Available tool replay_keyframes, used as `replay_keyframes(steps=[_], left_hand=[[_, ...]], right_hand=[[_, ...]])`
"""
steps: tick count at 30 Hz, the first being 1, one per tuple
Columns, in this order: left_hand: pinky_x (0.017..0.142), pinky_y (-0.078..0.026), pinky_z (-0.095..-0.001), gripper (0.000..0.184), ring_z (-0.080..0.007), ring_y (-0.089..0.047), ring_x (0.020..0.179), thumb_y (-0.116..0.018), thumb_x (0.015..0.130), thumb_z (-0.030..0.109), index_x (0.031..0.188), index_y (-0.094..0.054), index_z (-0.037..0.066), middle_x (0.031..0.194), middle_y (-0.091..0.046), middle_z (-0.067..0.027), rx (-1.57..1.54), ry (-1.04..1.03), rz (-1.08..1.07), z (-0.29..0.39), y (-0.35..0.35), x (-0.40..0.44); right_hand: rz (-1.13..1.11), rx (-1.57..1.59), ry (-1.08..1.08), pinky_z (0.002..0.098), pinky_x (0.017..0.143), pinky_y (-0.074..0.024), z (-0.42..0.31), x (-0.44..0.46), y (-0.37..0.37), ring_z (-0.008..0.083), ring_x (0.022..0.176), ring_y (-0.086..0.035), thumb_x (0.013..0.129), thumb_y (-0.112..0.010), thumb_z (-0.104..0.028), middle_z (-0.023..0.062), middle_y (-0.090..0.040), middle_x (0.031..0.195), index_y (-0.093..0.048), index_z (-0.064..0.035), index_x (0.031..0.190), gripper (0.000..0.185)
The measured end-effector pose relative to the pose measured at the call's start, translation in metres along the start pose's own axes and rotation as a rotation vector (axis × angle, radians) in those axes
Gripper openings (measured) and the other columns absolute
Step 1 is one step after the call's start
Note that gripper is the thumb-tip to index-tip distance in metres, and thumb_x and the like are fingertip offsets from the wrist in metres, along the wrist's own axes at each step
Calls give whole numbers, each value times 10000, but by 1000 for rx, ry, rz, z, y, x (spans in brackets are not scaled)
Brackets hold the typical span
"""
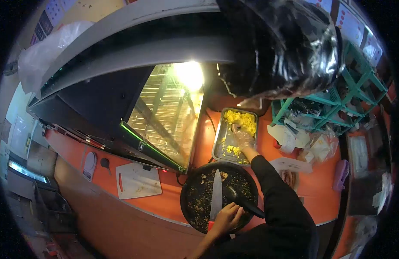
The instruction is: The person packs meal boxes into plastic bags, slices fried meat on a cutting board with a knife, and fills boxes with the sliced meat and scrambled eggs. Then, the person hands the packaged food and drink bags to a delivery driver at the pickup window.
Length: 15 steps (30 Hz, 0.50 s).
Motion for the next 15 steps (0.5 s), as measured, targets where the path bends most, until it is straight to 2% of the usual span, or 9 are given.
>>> replay_keyframes(steps=[1,4,5,6,7,9,11,13,15], left_hand=[[615,-453,-384,174,-305,-581,701,-530,916,146,830,-627,30,762,-545,-130,9,-14,7,0,1,2],[610,-456,-370,185,-302,-583,684,-531,918,140,818,-624,14,767,-553,-131,-31,4,31,-2,4,9],[566,-464,-319,202,-197,-599,623,-516,935,105,825,-638,-12,755,-576,-115,33,-86,81,8,10,12],[565,-462,-317,204,-209,-600,625,-513,934,104,823,-640,-11,748,-573,-120,49,-77,93,10,12,15],[566,-460,-318,203,-218,-600,626,-512,933,104,823,-641,-8,746,-571,-121,28,-82,104,7,12,17],[568,-459,-319,202,-227,-599,628,-511,932,105,824,-643,-5,744,-568,-122,9,-87,113,7,14,20],[575,-461,-320,211,-242,-598,627,-512,933,112,818,-641,-11,732,-568,-121,89,-61,108,16,19,28],[743,-447,-402,167,-335,-566,840,-528,913,154,907,-607,8,861,-547,-160,102,-35,23,9,5,39],[854,-420,-425,257,-365,-518,1000,-567,882,201,1060,-555,16,1017,-536,-179,239,-154,-46,17,-14,55]], right_hand=[[-212,63,2,406,354,-437,10,-4,47,211,435,-590,854,-534,-205,60,-571,523,-446,-118,1210,377],[-87,147,113,404,406,-475,12,-24,65,217,485,-622,877,-515,-231,34,-572,519,-430,-158,1272,411],[-258,184,38,406,447,-497,13,-25,58,224,561,-647,888,-512,-286,81,-615,616,-407,-168,1315,455],[-425,206,-44,408,489,-519,14,-28,52,232,637,-671,899,-509,-341,127,-657,713,-384,-179,1357,502],[-405,481,-213,376,533,-522,22,-31,54,234,759,-671,885,-503,-463,182,-608,968,-383,-150,1366,587],[-296,945,-425,333,543,-503,27,-31,13,223,804,-662,870,-482,-603,209,-601,1108,-431,-103,1332,683],[-593,1494,-693,326,504,-450,24,-29,-8,185,683,-582,845,-460,-666,117,-566,909,-506,-108,1257,696],[-837,1841,-852,319,465,-397,22,-26,-12,147,562,-501,819,-438,-728,24,-532,709,-581,-112,1182,729],[-815,2048,-841,335,527,-455,30,-25,-5,173,653,-561,809,-438,-741,58,-597,826,-575,-114,1197,750]])
Point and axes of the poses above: each hand's wrist, its own x-axis towards the middle knuckle, its own y-axis out of the back of the hand, z = x × y, the point moved 6 cm from there along x, towards the middle knuckle
